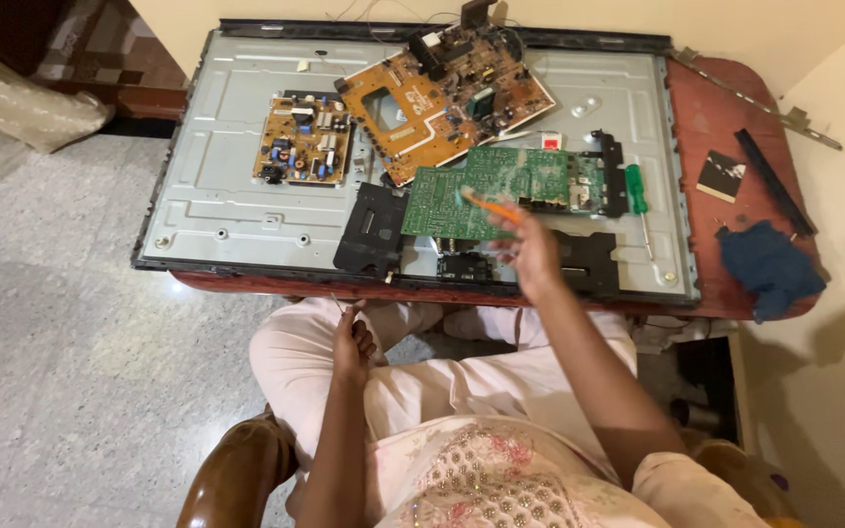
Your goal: The person sits cross-legged and repeatedly rubs a green circuit board with a cloth, then uses an orange plastic tool to scrape or clean the board surface. The person handles the board and tool repeatedly without visible assembly or final placement.
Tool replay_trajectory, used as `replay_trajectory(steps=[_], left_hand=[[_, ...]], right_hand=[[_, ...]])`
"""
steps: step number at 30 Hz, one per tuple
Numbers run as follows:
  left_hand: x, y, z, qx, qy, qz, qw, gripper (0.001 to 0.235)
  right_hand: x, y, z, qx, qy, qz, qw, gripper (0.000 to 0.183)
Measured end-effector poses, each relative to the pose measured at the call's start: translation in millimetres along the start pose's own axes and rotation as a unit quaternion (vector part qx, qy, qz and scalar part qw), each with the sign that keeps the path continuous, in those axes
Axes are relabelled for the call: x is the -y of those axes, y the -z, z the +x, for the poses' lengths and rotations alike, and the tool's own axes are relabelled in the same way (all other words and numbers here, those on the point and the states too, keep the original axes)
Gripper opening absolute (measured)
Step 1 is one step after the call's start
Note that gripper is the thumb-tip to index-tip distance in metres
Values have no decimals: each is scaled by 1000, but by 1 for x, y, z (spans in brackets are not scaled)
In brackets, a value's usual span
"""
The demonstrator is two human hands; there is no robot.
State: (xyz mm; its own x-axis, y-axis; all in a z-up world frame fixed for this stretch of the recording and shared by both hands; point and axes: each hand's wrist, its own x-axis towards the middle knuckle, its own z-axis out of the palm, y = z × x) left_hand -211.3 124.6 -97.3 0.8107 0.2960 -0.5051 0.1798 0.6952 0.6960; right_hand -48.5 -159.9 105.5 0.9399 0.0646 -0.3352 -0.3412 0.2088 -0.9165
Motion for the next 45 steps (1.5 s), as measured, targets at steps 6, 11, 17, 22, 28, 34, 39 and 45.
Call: replay_trajectory(steps=[6,11,17,22,28,34,39,45], left_hand=[[1,-1,3,0,16,0,1000,36],[1,-3,5,5,23,-1,1000,36],[0,-3,4,9,23,-9,1000,34],[1,-4,3,15,28,7,999,32],[3,-6,4,4,26,20,999,30],[0,-7,-1,8,20,19,1000,29],[-2,-6,-4,10,10,34,999,32],[5,-3,6,29,22,5,999,28]], right_hand=[[-3,5,2,-38,62,-50,996,43],[14,43,7,-12,45,-24,999,43],[1,52,9,0,60,-123,991,39],[-7,64,7,-102,264,-385,878,24],[0,48,7,-97,261,-615,737,27],[-23,-21,-10,65,116,-654,745,31],[-3,1,-13,-26,191,-543,817,41],[9,48,-8,-119,181,-589,779,30]])
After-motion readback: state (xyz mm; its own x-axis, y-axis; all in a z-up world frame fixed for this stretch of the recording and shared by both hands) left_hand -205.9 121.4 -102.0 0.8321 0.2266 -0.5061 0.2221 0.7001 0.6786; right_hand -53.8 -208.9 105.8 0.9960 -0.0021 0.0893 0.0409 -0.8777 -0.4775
